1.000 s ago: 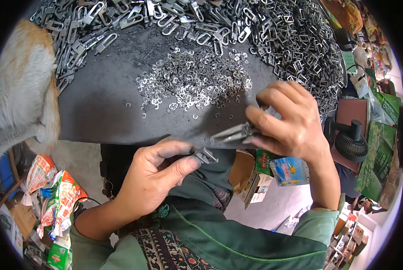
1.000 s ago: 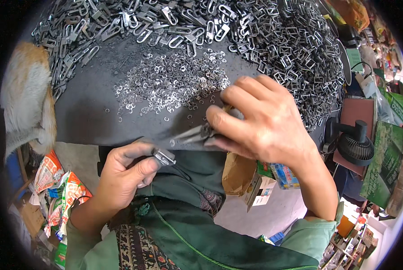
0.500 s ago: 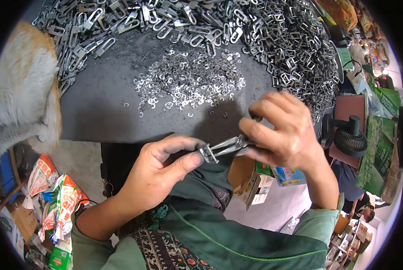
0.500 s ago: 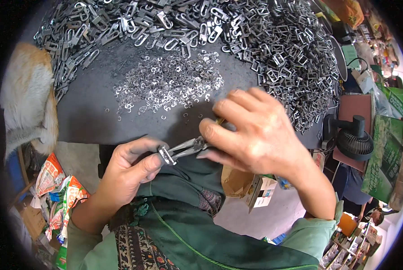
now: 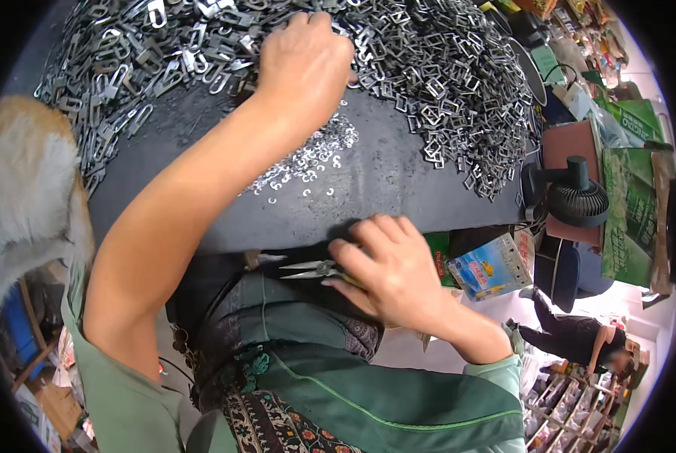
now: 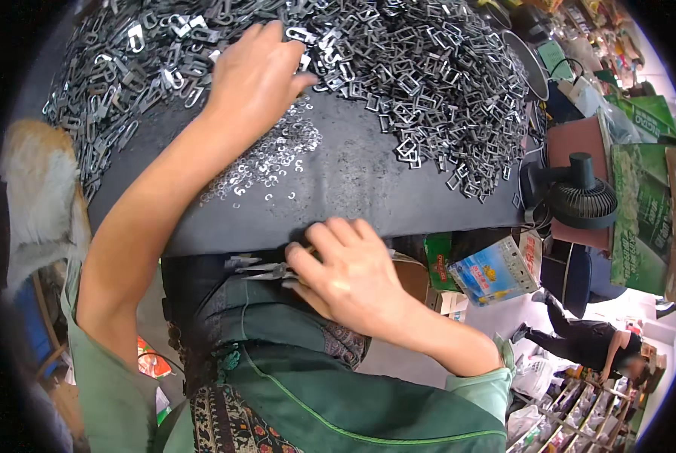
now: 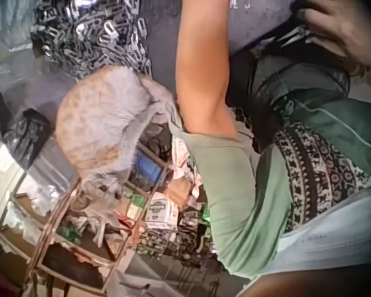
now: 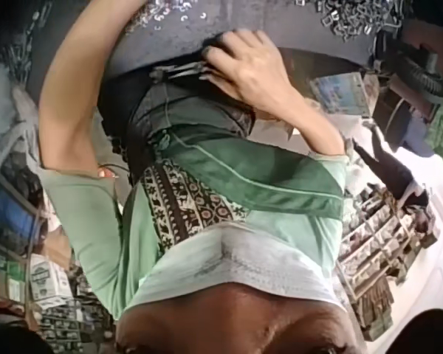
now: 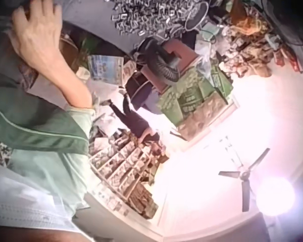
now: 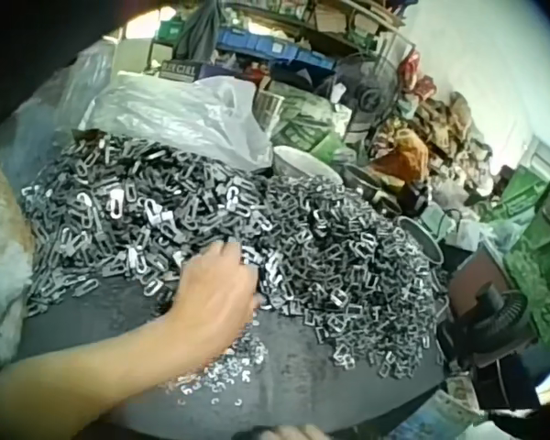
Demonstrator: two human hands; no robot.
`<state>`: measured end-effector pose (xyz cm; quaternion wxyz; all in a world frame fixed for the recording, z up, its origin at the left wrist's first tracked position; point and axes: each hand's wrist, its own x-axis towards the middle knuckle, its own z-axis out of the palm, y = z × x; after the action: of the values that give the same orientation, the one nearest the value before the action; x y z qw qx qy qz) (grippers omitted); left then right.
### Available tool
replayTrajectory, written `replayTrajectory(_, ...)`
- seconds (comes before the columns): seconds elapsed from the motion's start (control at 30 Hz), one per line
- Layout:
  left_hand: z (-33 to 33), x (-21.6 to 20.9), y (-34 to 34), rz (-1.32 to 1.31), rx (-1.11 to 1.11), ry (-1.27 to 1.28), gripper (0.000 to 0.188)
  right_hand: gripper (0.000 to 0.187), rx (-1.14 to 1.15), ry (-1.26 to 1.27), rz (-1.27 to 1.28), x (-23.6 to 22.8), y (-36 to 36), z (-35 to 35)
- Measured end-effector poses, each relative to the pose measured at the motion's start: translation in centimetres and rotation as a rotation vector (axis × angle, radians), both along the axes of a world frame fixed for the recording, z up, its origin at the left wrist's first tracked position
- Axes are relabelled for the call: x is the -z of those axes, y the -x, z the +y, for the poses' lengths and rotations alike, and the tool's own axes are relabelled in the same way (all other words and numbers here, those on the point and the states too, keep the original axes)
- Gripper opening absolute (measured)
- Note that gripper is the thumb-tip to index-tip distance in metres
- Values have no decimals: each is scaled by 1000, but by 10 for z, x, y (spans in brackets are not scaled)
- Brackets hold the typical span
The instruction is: The person assembles metal buckles, repeatedly picking up small metal clips from the table with pliers and fastening them onto the buckle components.
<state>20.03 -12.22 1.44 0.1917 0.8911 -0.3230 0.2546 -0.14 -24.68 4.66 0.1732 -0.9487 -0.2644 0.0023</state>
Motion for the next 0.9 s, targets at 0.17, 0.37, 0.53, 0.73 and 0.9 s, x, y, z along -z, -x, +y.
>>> replayTrajectory(0.17, -14, 16, -15, -111, -1, -65, 20, 30, 247, -100, -244, 10, -33, -61)
replayTrajectory(0.37, 26, -25, 10, 576, -36, 278, 15, 14, 436, -58, -512, 30, -122, -75)
replayTrajectory(0.53, 101, -34, 53, 1467, 98, 1085, 27, 9, 322, 182, -621, 35, -158, -61)
replayTrajectory(0.73, 128, -17, 116, 1809, 177, 1262, 20, 13, 241, 403, -606, 30, -160, -61)
replayTrajectory(0.9, 116, -11, 147, 1776, 265, 1205, 16, 6, 175, 431, -689, 33, -160, -69)
